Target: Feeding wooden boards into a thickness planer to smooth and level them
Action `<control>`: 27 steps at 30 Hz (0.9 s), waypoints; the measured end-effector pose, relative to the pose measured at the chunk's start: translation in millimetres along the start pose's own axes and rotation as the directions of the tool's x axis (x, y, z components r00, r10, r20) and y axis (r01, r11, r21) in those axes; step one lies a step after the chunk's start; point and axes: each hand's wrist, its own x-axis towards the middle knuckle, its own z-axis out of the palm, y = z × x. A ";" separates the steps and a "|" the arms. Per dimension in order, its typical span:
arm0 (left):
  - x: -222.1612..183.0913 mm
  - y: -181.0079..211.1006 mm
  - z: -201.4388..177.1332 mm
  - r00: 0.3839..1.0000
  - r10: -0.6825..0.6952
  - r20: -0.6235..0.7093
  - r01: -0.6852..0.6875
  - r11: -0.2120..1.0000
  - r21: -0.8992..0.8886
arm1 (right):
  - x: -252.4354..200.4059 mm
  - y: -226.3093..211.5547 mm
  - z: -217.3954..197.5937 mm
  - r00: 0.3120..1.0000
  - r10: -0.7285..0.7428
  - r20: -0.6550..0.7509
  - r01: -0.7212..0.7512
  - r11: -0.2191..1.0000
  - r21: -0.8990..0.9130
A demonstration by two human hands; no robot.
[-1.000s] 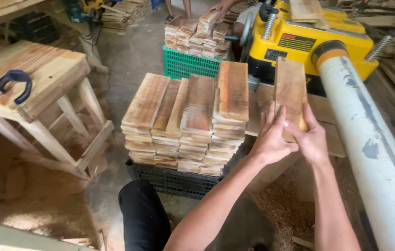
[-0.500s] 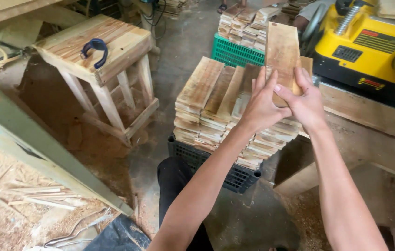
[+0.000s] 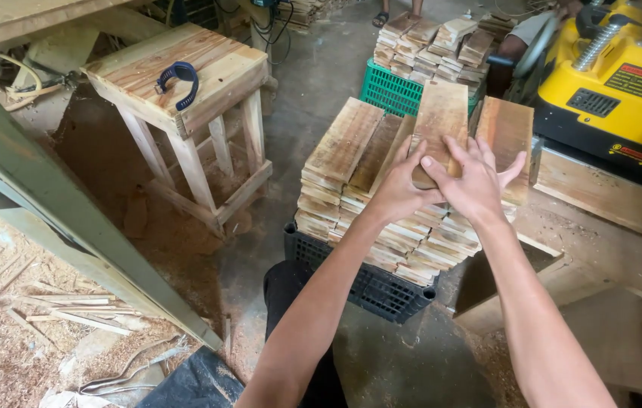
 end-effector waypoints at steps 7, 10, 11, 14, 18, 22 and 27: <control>24.8 -61.7 17.3 0.998 0.006 0.057 -0.014 0.990 0.139 | 10.7 17.6 26.7 0.992 -0.103 0.067 0.120 0.924 -0.364; 42.1 -119.7 35.7 0.993 -0.054 0.105 0.020 0.954 0.300 | 11.4 25.0 45.2 0.979 -0.115 0.167 0.199 0.699 -0.687; 39.6 -115.1 34.7 0.990 -0.060 0.127 0.017 0.947 0.320 | 10.2 22.4 42.4 0.977 -0.088 0.196 0.201 0.693 -0.693; 47.2 -112.7 31.1 0.984 -0.073 0.164 0.004 0.923 0.385 | 21.8 30.0 46.8 0.969 -0.059 0.241 0.216 0.680 -0.701; 46.8 -109.4 25.5 0.966 -0.107 0.237 -0.013 0.891 0.453 | 26.9 44.5 53.7 0.949 -0.048 0.313 0.264 0.663 -0.700; 49.6 -111.1 27.9 0.956 -0.126 0.266 -0.009 0.891 0.454 | 24.3 56.0 56.9 0.955 -0.104 0.277 0.272 0.679 -0.682; 27.5 -15.8 24.8 0.973 -0.093 0.212 -0.088 0.698 0.711 | 14.5 74.8 46.2 0.824 -0.539 -0.172 0.470 0.821 -0.324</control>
